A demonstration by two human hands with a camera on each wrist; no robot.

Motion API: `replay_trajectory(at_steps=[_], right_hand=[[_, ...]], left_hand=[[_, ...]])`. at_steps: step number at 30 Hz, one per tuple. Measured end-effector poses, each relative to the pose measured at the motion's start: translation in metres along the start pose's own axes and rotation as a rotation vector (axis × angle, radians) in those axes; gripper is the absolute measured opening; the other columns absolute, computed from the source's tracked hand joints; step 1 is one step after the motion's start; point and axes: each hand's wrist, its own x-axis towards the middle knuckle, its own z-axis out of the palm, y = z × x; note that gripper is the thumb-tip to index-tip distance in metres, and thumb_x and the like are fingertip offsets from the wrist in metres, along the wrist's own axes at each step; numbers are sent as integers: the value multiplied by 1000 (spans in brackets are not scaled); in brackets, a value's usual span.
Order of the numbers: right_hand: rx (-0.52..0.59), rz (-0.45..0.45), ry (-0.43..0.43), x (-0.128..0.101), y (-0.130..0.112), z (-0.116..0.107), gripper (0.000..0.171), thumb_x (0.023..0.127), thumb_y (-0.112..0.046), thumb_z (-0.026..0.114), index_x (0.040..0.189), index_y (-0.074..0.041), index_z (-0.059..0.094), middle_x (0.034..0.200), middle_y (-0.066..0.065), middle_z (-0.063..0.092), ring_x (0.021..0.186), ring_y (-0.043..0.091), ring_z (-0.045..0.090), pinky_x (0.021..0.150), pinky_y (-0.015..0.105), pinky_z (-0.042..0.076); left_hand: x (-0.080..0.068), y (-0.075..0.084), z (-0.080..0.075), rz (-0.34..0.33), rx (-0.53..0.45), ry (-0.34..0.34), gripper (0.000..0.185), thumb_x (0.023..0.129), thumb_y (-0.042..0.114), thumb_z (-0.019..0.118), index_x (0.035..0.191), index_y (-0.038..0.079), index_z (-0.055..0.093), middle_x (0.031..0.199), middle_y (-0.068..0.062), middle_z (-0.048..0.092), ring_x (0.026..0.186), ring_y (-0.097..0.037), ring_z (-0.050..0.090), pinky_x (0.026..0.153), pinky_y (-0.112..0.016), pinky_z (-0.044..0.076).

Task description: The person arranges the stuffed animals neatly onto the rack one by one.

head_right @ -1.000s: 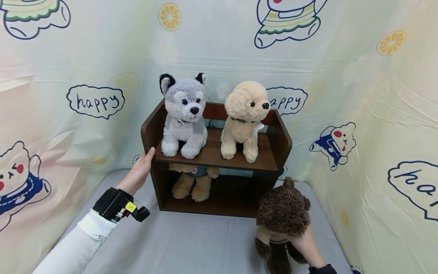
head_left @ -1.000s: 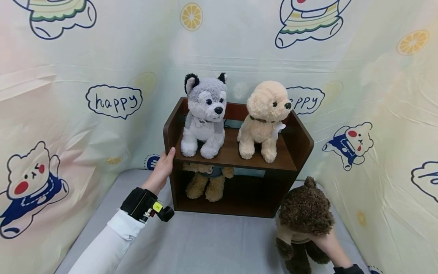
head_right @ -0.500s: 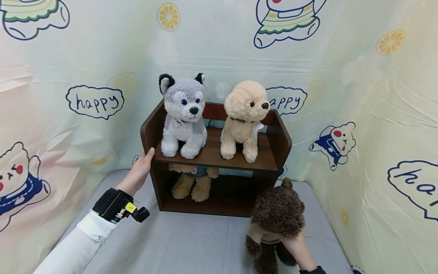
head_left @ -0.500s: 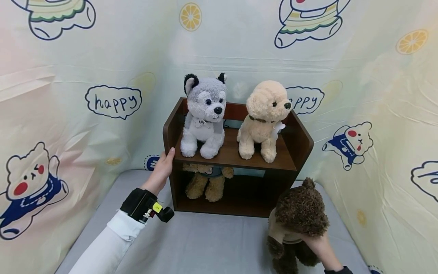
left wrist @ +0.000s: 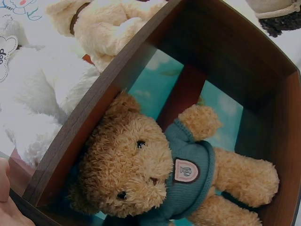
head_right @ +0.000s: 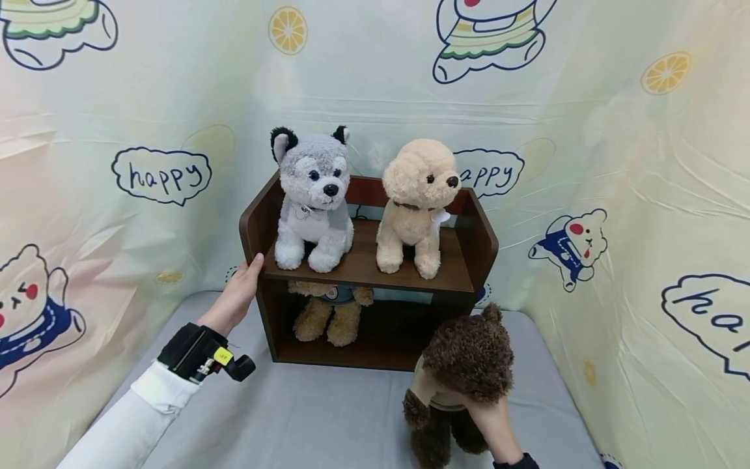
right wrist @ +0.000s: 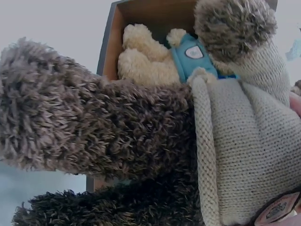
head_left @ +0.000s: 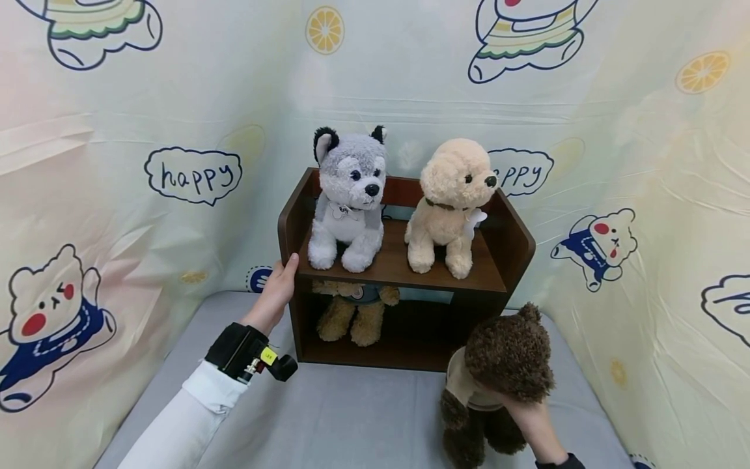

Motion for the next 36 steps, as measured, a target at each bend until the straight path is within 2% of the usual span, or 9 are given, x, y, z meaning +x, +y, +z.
replay_trajectory(at_steps=[5,11,14,18,20,22,25,30,36], right_hand=[[59,-58,120,2,9,14,71,72,-25,77,125,4,39,114,19,47,105,31,47,84,49,40],[94,-4,96,3,5,23,63,79,-27,71,124,5,41,116,22,47,106,35,47,89,46,40],[65,20,131,8,13,32,59,79,-35,70,122,-2,44,112,15,50,102,28,49,83,42,43],[124,6,128,15,21,44,63,79,-41,67,129,-12,41,119,8,47,108,22,47,86,38,42],[196,-22,115,12,11,45,68,80,-37,68,133,-9,38,124,13,45,113,28,44,95,43,37],[233,-83,127,9,1,46,67,81,-30,69,134,-3,37,124,19,44,113,32,44,94,44,37],[270,-95,168,4,-17,48,64,81,-22,70,131,2,39,123,22,45,113,34,44,96,43,36],[175,-41,180,4,-34,53,65,82,-19,68,132,6,35,125,26,41,117,39,39,99,47,32],[118,-93,224,7,-34,65,55,81,-11,67,125,10,42,116,26,47,108,39,45,92,48,38]], left_hand=[[0,0,0,2,-1,-2,79,94,55,18,141,4,-19,149,-17,-17,136,-34,-12,109,-51,2],[0,-1,0,11,-4,-11,79,94,55,18,141,4,-19,149,-17,-18,136,-33,-12,109,-50,1],[0,-1,0,8,-2,-11,80,94,56,18,141,3,-19,149,-17,-18,136,-33,-12,109,-50,1],[0,-1,0,1,4,-5,80,94,56,18,141,3,-20,148,-17,-19,136,-33,-13,109,-49,1],[1,-1,0,0,8,-2,81,94,56,18,140,2,-20,148,-17,-19,136,-33,-13,109,-49,1],[1,-1,0,-1,8,-2,81,94,56,18,140,2,-20,148,-18,-19,135,-33,-13,109,-49,1],[1,-1,0,1,7,-1,80,94,56,18,141,2,-19,148,-18,-19,135,-33,-13,109,-50,1],[1,-1,0,6,6,0,80,94,56,18,141,3,-19,149,-18,-17,136,-34,-11,109,-50,2],[0,-1,0,10,1,-1,79,94,56,18,142,4,-17,149,-18,-15,136,-34,-10,109,-51,2]])
